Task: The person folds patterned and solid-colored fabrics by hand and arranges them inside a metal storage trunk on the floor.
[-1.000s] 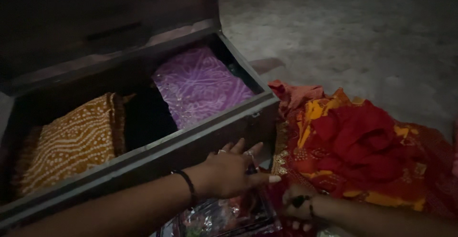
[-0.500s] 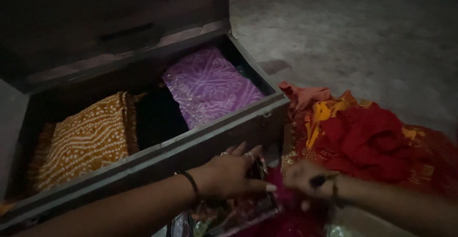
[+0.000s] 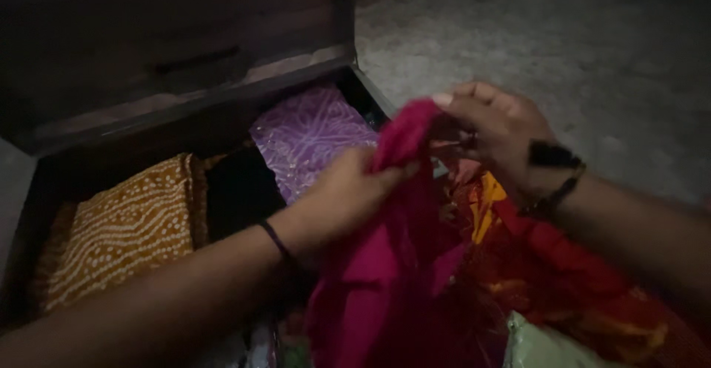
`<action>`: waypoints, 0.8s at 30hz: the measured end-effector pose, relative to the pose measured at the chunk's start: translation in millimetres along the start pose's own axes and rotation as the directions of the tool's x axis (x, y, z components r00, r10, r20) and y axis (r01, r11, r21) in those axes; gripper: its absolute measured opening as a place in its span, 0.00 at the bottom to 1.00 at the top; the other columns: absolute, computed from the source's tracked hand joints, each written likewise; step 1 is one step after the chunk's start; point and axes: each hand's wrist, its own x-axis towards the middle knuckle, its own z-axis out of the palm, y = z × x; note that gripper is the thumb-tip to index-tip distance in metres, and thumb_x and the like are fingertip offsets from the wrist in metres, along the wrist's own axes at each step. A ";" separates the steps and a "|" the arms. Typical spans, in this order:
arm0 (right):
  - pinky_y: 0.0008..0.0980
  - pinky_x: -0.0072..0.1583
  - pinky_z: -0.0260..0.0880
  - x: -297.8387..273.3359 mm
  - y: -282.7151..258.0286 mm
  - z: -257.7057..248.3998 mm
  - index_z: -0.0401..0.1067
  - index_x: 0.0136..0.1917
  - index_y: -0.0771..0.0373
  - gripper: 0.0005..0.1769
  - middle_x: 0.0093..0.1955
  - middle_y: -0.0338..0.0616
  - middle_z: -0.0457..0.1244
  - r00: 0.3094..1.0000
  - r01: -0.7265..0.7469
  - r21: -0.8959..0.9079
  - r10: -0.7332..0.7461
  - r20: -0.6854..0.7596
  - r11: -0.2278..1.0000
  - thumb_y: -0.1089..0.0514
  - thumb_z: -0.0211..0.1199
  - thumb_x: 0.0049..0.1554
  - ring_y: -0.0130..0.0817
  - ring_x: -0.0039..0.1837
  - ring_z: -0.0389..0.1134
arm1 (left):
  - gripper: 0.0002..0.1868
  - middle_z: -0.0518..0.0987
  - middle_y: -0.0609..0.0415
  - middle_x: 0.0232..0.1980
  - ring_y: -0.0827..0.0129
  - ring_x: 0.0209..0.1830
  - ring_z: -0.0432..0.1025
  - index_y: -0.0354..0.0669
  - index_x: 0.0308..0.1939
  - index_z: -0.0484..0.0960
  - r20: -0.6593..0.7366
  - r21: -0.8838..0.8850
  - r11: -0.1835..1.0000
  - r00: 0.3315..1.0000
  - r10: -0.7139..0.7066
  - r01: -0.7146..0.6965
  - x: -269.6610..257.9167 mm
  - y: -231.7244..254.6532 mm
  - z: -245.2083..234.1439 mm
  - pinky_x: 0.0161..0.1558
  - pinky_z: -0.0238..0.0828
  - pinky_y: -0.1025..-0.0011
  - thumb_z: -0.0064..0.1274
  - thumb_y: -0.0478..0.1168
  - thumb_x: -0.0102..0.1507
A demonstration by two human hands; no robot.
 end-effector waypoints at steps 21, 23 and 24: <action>0.46 0.59 0.73 -19.4 -40.4 -100.5 0.77 0.64 0.61 0.18 0.54 0.54 0.72 0.893 -0.399 -0.691 0.086 -0.441 0.602 0.65 0.53 0.64 0.45 0.54 0.73 | 0.13 0.86 0.51 0.39 0.72 0.35 0.85 0.40 0.52 0.84 -0.220 0.490 0.660 0.652 0.725 -0.569 11.1 66.7 -77.9 0.37 0.83 0.70 0.52 0.42 0.68; 0.46 0.58 0.74 -24.3 -58.7 -110.8 0.75 0.66 0.63 0.19 0.54 0.56 0.71 0.872 -0.366 -0.602 0.036 -0.488 0.710 0.66 0.50 0.66 0.46 0.54 0.74 | 0.16 0.86 0.48 0.43 0.70 0.39 0.85 0.38 0.56 0.80 -0.182 0.482 0.609 0.608 0.773 -0.631 15.6 76.0 -73.6 0.40 0.82 0.70 0.49 0.41 0.68; 0.47 0.57 0.74 -27.2 -65.8 -116.8 0.74 0.67 0.64 0.20 0.55 0.57 0.71 0.870 -0.351 -0.608 0.009 -0.492 0.712 0.67 0.49 0.65 0.47 0.53 0.74 | 0.19 0.86 0.47 0.46 0.68 0.41 0.86 0.38 0.60 0.78 -0.187 0.440 0.631 0.622 0.761 -0.639 18.5 83.2 -66.3 0.41 0.82 0.68 0.48 0.42 0.68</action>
